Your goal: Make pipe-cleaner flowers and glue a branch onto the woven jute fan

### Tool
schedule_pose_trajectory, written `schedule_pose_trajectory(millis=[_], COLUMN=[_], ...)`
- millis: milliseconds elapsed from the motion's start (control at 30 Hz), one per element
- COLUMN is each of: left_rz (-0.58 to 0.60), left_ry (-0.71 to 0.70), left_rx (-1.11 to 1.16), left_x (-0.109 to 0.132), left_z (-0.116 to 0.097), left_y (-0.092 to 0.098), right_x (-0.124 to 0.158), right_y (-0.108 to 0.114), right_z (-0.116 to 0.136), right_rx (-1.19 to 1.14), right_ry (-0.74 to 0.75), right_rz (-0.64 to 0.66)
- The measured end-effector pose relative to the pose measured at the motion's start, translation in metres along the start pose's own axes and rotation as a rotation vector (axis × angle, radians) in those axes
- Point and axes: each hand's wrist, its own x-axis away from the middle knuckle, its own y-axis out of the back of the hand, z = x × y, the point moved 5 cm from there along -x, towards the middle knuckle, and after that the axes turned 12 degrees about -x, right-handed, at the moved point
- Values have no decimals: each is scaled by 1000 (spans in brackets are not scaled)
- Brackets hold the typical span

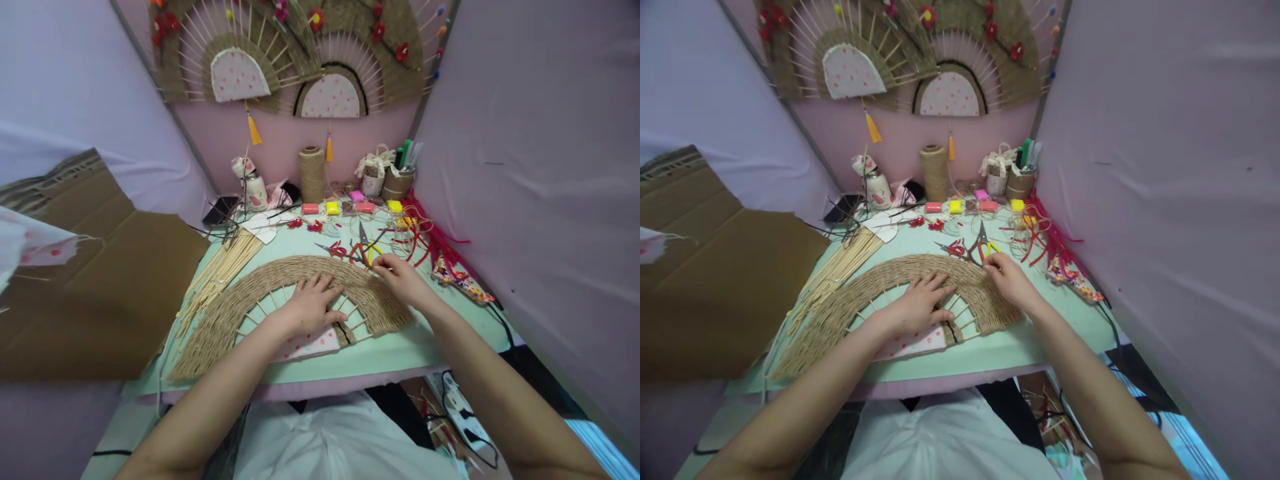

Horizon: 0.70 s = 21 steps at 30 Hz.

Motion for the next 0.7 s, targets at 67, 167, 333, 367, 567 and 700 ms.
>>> schedule_pose_trajectory(millis=[67,167,333,367,567,700], left_rz=[-34,-146,-313,-336,-371,-327], left_ry=[1,4,159,200,195,145], left_rx=[-9,-4,11,9,-44,-60], left_x=[0,9,16,13,-14,-18], left_z=[0,-2,12,17,25,19], left_y=[1,10,29,31,26,18], right_x=[0,1,-3,-4,-3,3], right_y=[-10,-23,-34,-37,-44,-41], right_z=[-1,-5,-5,-5,-5,-7], right_rx=[61,147,248,257,348,384], right_ry=[38,29,-1,-5,-36,-36], right_rz=[27,31,-7,-6,-18,-15])
